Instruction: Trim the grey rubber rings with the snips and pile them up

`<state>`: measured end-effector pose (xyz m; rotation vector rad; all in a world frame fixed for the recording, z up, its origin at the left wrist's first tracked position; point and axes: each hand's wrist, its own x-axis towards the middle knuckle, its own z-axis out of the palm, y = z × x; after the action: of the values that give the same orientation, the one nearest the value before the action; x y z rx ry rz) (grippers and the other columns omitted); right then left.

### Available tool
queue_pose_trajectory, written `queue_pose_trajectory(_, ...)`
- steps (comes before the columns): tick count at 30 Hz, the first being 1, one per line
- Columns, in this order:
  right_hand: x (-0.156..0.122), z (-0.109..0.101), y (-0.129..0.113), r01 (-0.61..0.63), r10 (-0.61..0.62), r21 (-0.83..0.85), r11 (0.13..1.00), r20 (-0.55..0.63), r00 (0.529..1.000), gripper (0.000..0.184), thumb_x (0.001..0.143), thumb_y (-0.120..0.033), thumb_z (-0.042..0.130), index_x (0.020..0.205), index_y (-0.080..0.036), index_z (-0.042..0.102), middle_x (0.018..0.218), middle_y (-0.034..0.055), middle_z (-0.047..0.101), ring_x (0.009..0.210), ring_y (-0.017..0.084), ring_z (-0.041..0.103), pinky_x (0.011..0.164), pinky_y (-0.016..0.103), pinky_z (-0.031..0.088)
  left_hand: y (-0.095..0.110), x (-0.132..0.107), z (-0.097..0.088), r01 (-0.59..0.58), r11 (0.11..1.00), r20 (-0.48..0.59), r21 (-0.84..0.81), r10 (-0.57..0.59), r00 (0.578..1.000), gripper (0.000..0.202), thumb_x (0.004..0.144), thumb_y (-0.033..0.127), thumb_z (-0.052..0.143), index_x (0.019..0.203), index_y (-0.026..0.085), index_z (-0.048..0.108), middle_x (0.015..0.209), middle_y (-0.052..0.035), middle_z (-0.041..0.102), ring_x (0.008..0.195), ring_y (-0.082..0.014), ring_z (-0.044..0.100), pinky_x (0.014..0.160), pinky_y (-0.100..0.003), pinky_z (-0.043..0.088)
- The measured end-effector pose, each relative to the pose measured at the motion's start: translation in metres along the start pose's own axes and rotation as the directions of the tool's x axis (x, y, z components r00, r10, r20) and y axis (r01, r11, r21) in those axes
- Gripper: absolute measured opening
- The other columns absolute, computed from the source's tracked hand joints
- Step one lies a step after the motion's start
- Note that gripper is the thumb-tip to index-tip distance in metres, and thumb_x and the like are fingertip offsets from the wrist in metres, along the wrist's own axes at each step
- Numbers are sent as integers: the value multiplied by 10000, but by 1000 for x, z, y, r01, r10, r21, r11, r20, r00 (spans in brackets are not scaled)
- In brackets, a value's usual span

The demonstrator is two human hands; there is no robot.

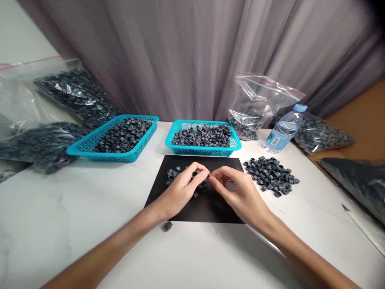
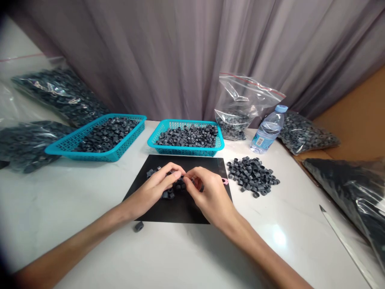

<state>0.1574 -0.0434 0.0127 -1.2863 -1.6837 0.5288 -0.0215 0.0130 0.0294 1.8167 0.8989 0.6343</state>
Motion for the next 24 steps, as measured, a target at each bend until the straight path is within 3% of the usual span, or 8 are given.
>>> queue_pose_trajectory(7, 2, -1, -1, 11, -10, 31, 999, -32, 999, 124, 967, -227, 587, 903, -185, 685, 797, 12, 703, 693, 152, 625, 667, 254, 487, -4, -3, 5, 33, 997, 7, -71, -32, 999, 235, 1014, 456, 460, 1063, 252, 568, 992, 5, 580, 999, -179, 546, 919, -319, 405)
queue_pose_trajectory(13, 1, -3, -4, 14, -11, 42, 999, -66, 998, 125, 966, -241, 593, 939, -183, 701, 844, 25, 716, 742, 165, 651, 710, 266, 503, -8, -2, 3, 50, 992, -3, -118, -51, 999, 274, 999, 520, 478, 1031, 258, 550, 893, 32, 506, 832, -142, 470, 771, -288, 384)
queue_pose_trajectory(24, -2, -2, -3, 66, -66, 6, 998, -85, 994, 123, 967, -213, 587, 972, -190, 708, 848, 25, 703, 746, 166, 640, 708, 274, 502, -1, -5, 4, -34, 998, -25, -49, 33, 999, 238, 1025, 453, 461, 975, 232, 533, 867, 38, 494, 848, -143, 475, 814, -296, 360)
